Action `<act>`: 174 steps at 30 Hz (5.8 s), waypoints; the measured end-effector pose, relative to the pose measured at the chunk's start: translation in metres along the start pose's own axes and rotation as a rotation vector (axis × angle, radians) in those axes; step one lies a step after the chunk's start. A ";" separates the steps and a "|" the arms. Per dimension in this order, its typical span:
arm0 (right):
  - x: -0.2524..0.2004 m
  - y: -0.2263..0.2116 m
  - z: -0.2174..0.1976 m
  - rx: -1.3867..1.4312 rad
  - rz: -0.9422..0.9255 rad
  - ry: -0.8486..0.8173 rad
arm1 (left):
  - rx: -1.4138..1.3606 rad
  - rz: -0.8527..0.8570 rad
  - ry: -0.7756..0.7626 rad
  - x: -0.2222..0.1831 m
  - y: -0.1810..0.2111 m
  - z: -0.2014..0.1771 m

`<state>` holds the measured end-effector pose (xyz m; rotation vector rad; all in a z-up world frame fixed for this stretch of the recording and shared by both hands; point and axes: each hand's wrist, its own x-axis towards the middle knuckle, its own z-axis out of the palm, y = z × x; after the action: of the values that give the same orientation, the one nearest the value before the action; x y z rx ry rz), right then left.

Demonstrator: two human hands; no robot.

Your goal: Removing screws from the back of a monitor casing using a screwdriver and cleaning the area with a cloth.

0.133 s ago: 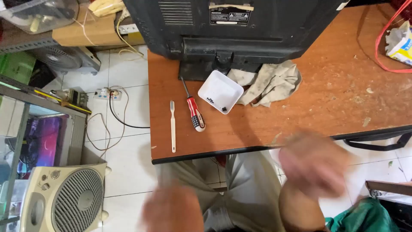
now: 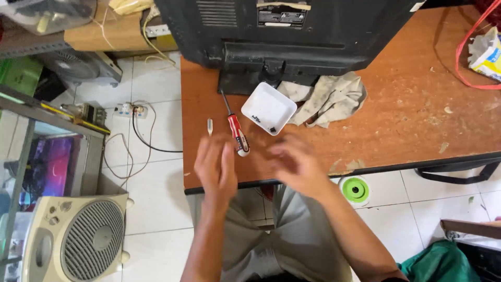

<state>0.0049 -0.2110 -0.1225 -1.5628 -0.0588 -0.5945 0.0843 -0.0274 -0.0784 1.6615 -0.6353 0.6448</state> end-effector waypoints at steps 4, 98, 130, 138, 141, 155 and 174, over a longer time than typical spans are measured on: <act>0.021 -0.013 0.033 -0.683 -0.325 -0.387 | 0.499 -0.145 -0.301 -0.015 -0.060 0.002; -0.016 0.060 -0.137 0.448 0.286 0.604 | 0.842 1.082 -0.614 0.070 -0.082 0.267; 0.033 0.030 -0.139 0.201 0.306 0.466 | 0.624 1.146 -0.312 0.072 -0.072 0.280; 0.011 0.023 -0.136 1.007 0.510 0.594 | 0.734 1.036 -0.536 0.072 -0.073 0.266; -0.015 0.021 -0.116 0.917 0.597 0.590 | 0.506 0.945 -0.685 0.085 -0.083 0.228; 0.010 0.047 -0.021 0.184 0.652 0.289 | 0.572 0.614 -0.587 0.105 -0.143 0.109; 0.055 0.041 0.023 0.046 0.511 0.344 | 0.482 0.662 -0.424 0.108 -0.195 0.098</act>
<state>0.0763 -0.2109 -0.1372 -1.3404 0.5671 -0.4398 0.3059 -0.0978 -0.1499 2.0629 -1.4610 0.9762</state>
